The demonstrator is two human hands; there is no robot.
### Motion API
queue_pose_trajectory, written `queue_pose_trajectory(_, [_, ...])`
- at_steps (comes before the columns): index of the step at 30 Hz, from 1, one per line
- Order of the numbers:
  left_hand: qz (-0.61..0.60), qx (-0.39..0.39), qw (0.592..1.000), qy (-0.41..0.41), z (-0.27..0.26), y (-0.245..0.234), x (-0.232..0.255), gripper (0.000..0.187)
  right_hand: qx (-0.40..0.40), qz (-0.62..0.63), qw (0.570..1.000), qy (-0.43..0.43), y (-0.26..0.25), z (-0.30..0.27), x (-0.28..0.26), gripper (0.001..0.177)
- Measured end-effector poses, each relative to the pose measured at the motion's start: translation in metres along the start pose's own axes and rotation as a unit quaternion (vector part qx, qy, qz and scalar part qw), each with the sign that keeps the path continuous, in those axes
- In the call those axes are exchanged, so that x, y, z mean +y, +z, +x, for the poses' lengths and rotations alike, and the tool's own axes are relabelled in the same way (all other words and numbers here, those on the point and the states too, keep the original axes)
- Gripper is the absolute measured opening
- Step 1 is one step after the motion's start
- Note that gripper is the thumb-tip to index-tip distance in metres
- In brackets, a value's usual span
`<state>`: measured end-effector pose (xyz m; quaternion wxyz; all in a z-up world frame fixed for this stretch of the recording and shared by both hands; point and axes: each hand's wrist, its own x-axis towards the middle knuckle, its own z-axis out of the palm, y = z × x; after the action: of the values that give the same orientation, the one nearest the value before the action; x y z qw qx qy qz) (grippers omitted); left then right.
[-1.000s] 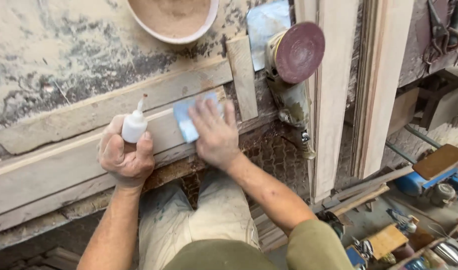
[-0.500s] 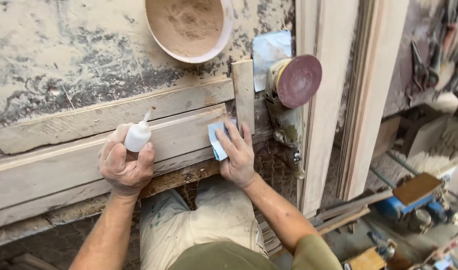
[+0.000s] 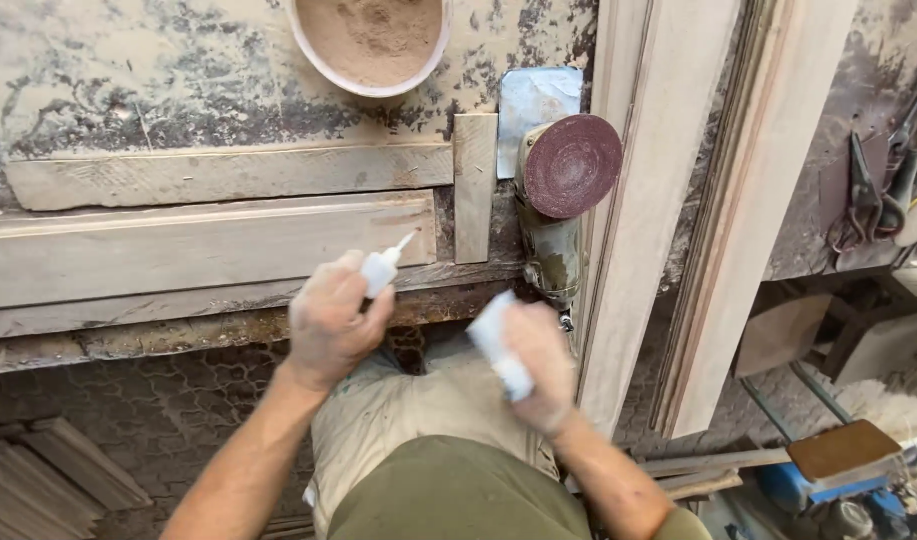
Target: Sanding wooden planks with an angle grinder and applying wood filler to cracks.
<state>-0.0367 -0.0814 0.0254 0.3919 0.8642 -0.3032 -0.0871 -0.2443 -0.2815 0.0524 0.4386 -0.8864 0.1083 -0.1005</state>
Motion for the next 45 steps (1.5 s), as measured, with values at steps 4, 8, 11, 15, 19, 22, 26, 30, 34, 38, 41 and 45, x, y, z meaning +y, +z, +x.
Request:
queue_pose_trajectory(4, [0.061, 0.003, 0.998, 0.000, 0.026, 0.013, 0.039, 0.025, 0.182, -0.097, 0.968, 0.144, -0.077, 0.052, 0.035, 0.026])
queue_pose_trajectory(8, [0.090, 0.015, 0.996, -0.001, 0.030, 0.020, 0.047, 0.022, 0.252, -0.150, 0.909, 0.297, -0.087, 0.028, 0.097, 0.038])
queue_pose_trajectory(11, [0.096, 0.011, 0.995, -0.006, 0.025, 0.019, 0.047, 0.023, 0.286, -0.046, 0.883, 0.369, -0.081, 0.016, 0.117, 0.032])
queue_pose_trajectory(15, [0.100, 0.011, 0.995, -0.018, 0.020, 0.020, 0.044, 0.025, 0.254, -0.104, 0.906, 0.322, -0.072, 0.002, 0.134, 0.031])
queue_pose_trajectory(19, [0.099, 0.008, 0.994, -0.045, 0.017, 0.013, 0.043, 0.027, 0.248, -0.102, 0.913, 0.307, -0.072, 0.019, 0.120, 0.034])
queue_pose_trajectory(22, [0.094, 0.011, 0.993, -0.073, 0.007, 0.009, 0.030, 0.027, 0.240, -0.112, 0.916, 0.302, -0.074, 0.023, 0.115, 0.035])
queue_pose_trajectory(26, [0.108, 0.002, 0.991, -0.084, -0.013, -0.005, 0.011, 0.023, 0.224, -0.104, 0.926, 0.284, -0.080, 0.033, 0.099, 0.032])
queue_pose_trajectory(30, [0.134, 0.011, 0.984, -0.119, -0.020, -0.025, 0.007, 0.022, 0.298, -0.044, 0.909, 0.289, -0.112, 0.045, 0.116, 0.037])
queue_pose_trajectory(34, [0.000, 0.048, 0.961, -0.272, -0.024, -0.040, 0.022, 0.024, 0.355, -0.159, 0.866, 0.314, -0.182, 0.061, 0.136, 0.044])
queue_pose_trajectory(38, [-0.150, 0.108, 0.935, -0.303, 0.003, -0.049, 0.046, 0.036, 0.380, -0.200, 0.846, 0.316, -0.227, 0.051, 0.192, 0.051])
queue_pose_trajectory(41, [-0.097, 0.134, 0.964, -0.207, 0.057, -0.035, 0.050, 0.040, 0.360, -0.280, 0.856, 0.244, -0.208, 0.050, 0.130, 0.077])
queue_pose_trajectory(45, [-0.011, 0.245, 0.963, 0.115, 0.152, 0.004, 0.026, 0.037, 0.208, -0.035, 0.929, 0.305, -0.122, 0.056, 0.052, 0.044])
